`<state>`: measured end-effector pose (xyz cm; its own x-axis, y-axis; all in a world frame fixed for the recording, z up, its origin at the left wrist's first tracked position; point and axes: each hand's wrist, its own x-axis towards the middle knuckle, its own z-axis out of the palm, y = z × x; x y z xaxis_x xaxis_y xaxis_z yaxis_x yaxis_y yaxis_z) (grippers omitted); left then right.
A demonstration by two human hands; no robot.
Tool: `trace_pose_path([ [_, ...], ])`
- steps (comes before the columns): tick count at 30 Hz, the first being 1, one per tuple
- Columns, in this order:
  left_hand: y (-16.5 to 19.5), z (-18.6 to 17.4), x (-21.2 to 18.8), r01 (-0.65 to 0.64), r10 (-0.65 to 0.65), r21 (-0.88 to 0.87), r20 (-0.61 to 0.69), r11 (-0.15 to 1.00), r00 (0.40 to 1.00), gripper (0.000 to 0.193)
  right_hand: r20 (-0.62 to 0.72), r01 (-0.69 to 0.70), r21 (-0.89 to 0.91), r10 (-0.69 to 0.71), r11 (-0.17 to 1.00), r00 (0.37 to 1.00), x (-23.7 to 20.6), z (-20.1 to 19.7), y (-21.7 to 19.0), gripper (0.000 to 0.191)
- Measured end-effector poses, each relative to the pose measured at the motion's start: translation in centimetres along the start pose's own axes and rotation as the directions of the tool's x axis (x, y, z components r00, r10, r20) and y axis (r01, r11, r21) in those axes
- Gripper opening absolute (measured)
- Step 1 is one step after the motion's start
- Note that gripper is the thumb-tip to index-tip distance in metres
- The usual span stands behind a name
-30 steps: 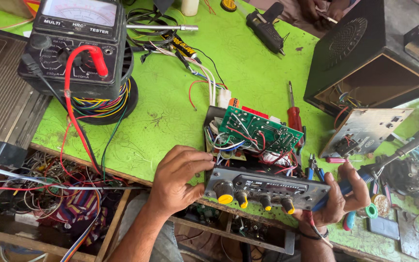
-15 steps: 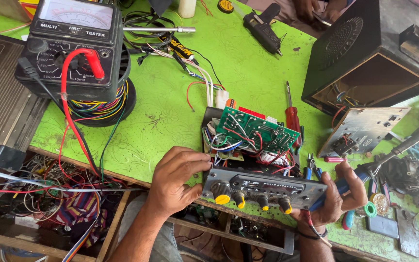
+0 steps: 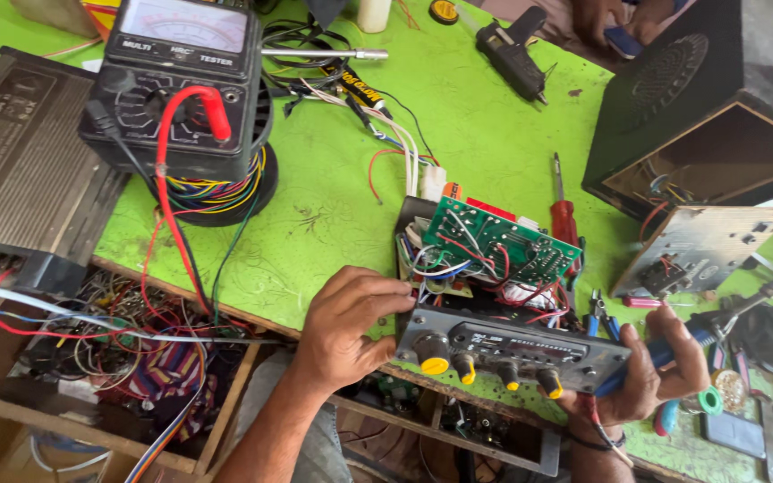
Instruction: The person uses a screwdriver to loosen screws on an open electronic device, then uses a soldering iron to work on the circuit board. They handle wires and components inside the device while seated at a workbench.
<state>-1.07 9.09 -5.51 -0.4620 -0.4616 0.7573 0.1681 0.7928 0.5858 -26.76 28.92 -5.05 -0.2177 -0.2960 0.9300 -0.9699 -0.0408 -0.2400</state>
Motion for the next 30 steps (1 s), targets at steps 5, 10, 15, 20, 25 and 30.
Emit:
trace_pose_path([
  [5,0.0,-0.5,0.0,0.007,-0.006,-0.006,0.012,1.0,1.0,0.044,-0.024,0.047,-0.031,-0.048,0.998,0.999,0.4,0.7,-0.5,0.077],
  [10,-0.1,-0.7,-0.1,-0.002,0.002,-0.003,0.014,1.0,1.0,0.044,-0.049,0.064,-0.101,-0.069,0.993,0.996,0.4,1.1,-0.6,0.072],
  [15,-0.1,-0.7,-0.2,0.009,-0.009,-0.002,0.016,1.0,1.0,0.044,-0.048,0.102,-0.069,-0.106,0.992,0.993,0.4,1.4,-0.7,0.076],
  [20,-0.2,-0.8,-0.2,0.001,-0.001,0.002,0.021,1.0,1.0,0.043,-0.009,0.044,0.003,-0.044,0.999,0.999,0.6,0.9,-0.8,0.077],
  [25,-0.3,-0.6,-0.1,0.002,-0.002,-0.008,0.01,1.0,1.0,0.044,0.006,0.049,0.008,-0.049,0.999,0.999,0.6,0.8,-0.8,0.075],
  [30,-0.3,-0.5,-0.1,0.005,-0.005,-0.005,0.01,1.0,1.0,0.044,-0.049,0.065,-0.081,-0.069,0.995,0.996,0.6,1.2,-0.6,0.07],
])
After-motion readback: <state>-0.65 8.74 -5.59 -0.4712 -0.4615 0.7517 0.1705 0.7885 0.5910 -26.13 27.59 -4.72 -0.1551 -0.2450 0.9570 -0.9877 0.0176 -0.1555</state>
